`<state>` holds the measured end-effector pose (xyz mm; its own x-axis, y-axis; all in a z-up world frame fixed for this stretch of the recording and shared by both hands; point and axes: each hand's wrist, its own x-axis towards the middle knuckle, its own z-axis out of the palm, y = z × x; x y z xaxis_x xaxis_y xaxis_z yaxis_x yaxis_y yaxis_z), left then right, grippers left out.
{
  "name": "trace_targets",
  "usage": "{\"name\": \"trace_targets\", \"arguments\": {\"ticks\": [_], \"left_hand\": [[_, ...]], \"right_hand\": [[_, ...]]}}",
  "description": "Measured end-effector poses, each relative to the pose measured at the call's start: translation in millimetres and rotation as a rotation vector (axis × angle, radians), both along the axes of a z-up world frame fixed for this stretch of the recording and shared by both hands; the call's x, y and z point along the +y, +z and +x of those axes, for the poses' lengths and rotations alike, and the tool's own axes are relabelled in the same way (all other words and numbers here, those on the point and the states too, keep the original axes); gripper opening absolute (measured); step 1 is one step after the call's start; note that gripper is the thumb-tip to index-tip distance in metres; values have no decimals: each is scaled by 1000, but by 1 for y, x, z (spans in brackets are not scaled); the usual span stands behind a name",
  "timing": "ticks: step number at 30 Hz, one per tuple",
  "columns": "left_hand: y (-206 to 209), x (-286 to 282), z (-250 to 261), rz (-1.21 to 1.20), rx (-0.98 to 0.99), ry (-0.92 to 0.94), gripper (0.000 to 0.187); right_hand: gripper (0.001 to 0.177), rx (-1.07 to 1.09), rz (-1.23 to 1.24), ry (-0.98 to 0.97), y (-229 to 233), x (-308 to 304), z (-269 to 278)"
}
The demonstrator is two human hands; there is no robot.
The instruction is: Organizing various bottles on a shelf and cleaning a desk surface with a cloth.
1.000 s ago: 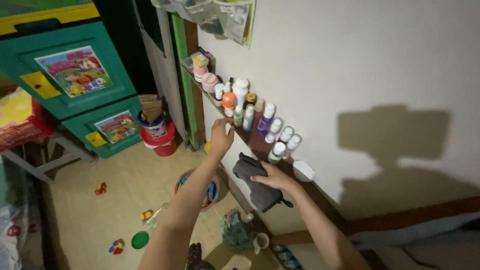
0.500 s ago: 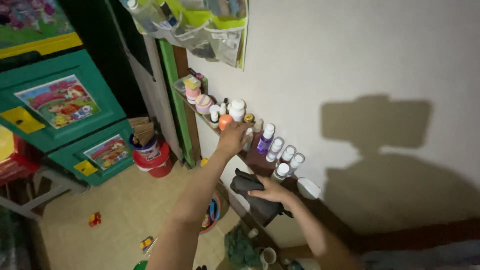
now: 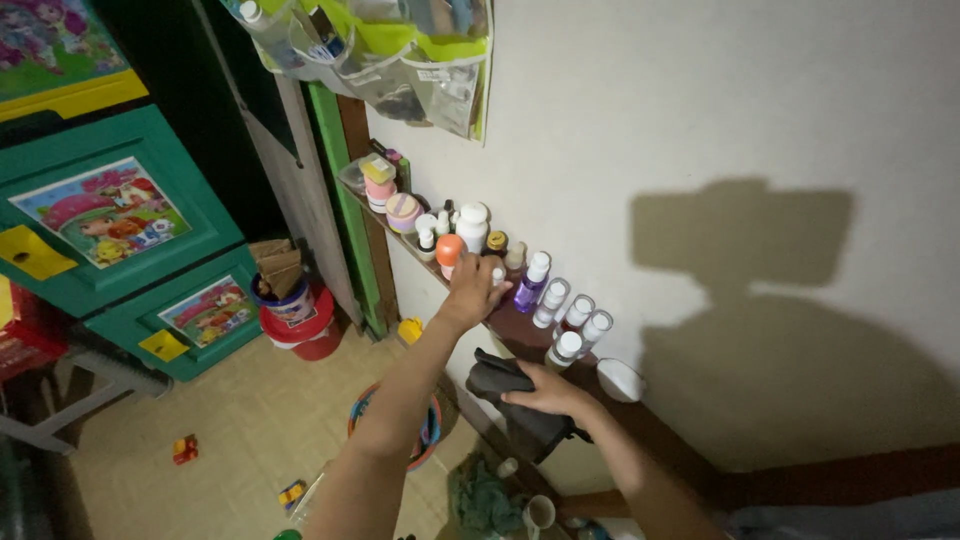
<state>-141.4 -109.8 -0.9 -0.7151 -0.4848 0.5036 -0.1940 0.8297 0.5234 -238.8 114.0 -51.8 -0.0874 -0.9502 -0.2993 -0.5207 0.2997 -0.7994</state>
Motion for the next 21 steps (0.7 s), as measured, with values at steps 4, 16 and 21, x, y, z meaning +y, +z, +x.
{"name": "trace_targets", "arguments": {"ticks": [4, 16, 21], "left_hand": [[-19, -1, -5, 34, 53, -3, 42], [-8, -16, 33, -15, 142, 57, 42], [-17, -42, 93, -185, 145, 296, 42]], "right_hand": [[71, -17, -15, 19, -13, 4, -5], [78, 13, 10, 31, 18, -4, 11], [76, 393, -510, -210, -15, -40, 11]]}}
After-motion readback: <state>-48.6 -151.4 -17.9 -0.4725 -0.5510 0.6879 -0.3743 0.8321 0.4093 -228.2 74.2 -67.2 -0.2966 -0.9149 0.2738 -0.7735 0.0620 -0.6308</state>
